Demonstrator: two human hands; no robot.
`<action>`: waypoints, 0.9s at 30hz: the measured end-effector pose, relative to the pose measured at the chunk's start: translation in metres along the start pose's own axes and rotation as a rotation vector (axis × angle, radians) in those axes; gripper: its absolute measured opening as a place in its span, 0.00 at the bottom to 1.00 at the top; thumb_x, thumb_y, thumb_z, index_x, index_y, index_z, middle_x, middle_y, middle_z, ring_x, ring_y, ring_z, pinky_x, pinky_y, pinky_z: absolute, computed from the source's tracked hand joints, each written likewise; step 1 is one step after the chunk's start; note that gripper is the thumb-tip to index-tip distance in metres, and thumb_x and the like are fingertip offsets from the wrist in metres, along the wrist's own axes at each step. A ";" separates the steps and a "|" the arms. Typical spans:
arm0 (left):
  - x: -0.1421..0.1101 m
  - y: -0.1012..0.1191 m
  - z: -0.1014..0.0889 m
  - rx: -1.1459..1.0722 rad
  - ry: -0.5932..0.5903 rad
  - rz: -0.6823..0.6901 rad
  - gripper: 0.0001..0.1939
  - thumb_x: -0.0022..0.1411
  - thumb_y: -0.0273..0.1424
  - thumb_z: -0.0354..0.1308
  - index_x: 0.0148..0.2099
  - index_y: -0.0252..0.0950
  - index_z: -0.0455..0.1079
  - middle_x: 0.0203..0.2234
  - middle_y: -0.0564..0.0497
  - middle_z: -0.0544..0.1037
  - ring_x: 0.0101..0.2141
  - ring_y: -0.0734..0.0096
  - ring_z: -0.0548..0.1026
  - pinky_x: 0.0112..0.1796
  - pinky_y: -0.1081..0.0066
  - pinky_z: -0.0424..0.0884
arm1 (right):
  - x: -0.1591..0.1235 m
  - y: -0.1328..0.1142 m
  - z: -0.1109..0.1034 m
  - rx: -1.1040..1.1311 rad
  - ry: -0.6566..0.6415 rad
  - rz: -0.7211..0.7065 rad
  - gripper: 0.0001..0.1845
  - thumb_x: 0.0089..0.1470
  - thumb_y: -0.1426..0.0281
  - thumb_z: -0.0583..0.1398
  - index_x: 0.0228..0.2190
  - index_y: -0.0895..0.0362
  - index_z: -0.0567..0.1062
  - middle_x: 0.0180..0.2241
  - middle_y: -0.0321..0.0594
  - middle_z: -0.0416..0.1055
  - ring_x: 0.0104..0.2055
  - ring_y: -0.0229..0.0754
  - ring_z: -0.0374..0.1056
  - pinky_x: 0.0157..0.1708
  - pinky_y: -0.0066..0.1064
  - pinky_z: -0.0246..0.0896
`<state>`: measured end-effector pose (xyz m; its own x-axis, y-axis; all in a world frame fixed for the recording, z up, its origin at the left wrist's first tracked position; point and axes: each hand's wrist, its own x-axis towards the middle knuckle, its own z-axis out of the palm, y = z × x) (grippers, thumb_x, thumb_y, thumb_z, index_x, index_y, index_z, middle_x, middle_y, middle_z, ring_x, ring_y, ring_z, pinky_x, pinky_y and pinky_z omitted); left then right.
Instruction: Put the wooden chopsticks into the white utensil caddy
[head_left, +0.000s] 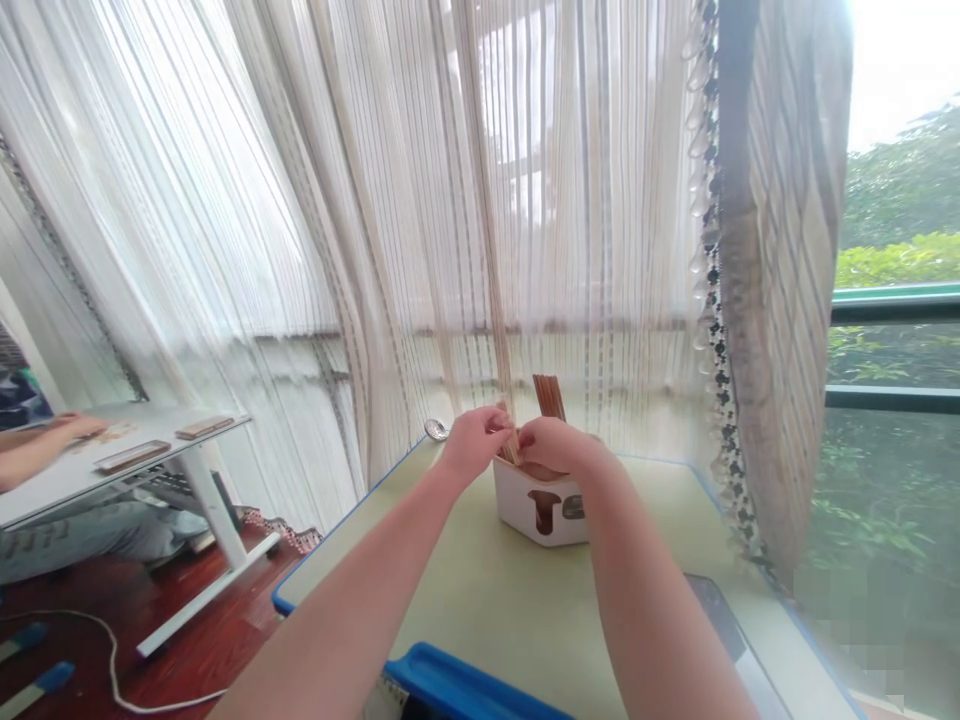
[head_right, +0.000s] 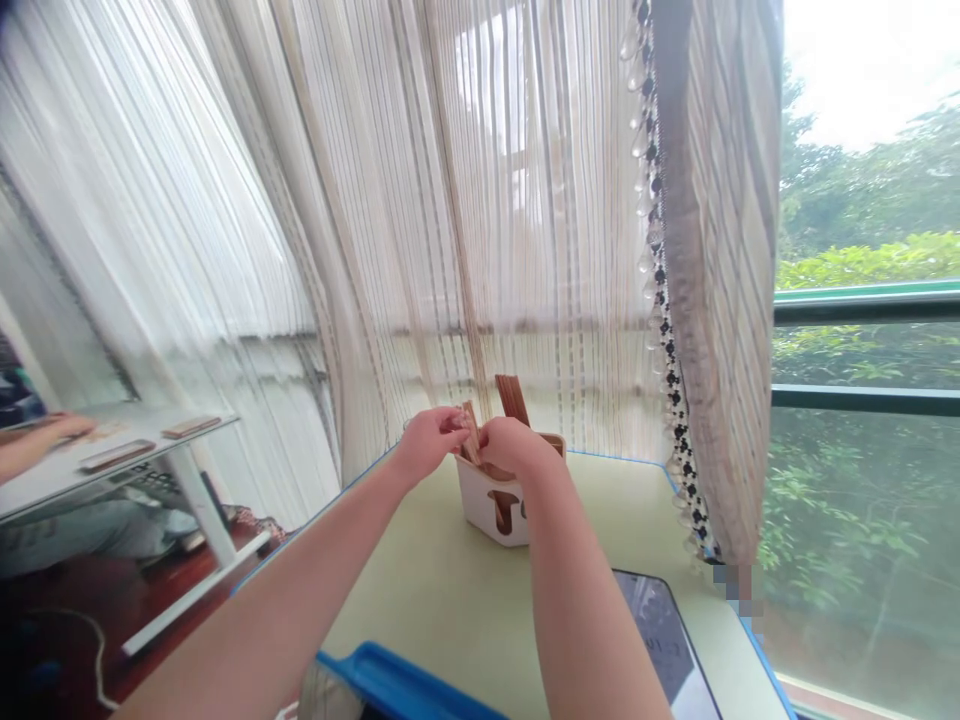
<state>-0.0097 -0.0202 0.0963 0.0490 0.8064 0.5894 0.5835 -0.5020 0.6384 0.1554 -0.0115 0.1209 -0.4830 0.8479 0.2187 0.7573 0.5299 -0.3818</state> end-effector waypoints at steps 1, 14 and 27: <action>-0.001 0.000 -0.001 -0.001 0.007 -0.005 0.10 0.51 0.31 0.58 0.38 0.36 0.74 0.28 0.51 0.77 0.28 0.71 0.74 0.29 0.72 0.71 | 0.000 0.001 0.001 -0.003 -0.006 -0.011 0.05 0.44 0.71 0.58 0.20 0.54 0.74 0.20 0.36 0.68 0.20 0.35 0.59 0.20 0.27 0.49; 0.003 -0.007 0.009 -0.055 0.081 -0.072 0.07 0.49 0.27 0.60 0.34 0.35 0.72 0.27 0.50 0.78 0.29 0.70 0.75 0.31 0.71 0.71 | 0.019 0.018 0.006 0.062 -0.019 -0.016 0.07 0.45 0.67 0.57 0.21 0.54 0.74 0.18 0.35 0.65 0.18 0.33 0.56 0.19 0.27 0.47; 0.012 -0.022 0.012 0.070 0.247 -0.083 0.04 0.49 0.29 0.61 0.30 0.36 0.71 0.25 0.51 0.77 0.27 0.72 0.74 0.30 0.72 0.68 | 0.049 0.023 0.009 0.282 0.014 -0.049 0.05 0.47 0.73 0.58 0.23 0.56 0.73 0.19 0.40 0.70 0.19 0.36 0.63 0.20 0.27 0.53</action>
<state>-0.0117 0.0042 0.0834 -0.1962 0.7386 0.6449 0.6324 -0.4074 0.6589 0.1445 0.0421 0.1147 -0.5087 0.8224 0.2547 0.5800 0.5460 -0.6045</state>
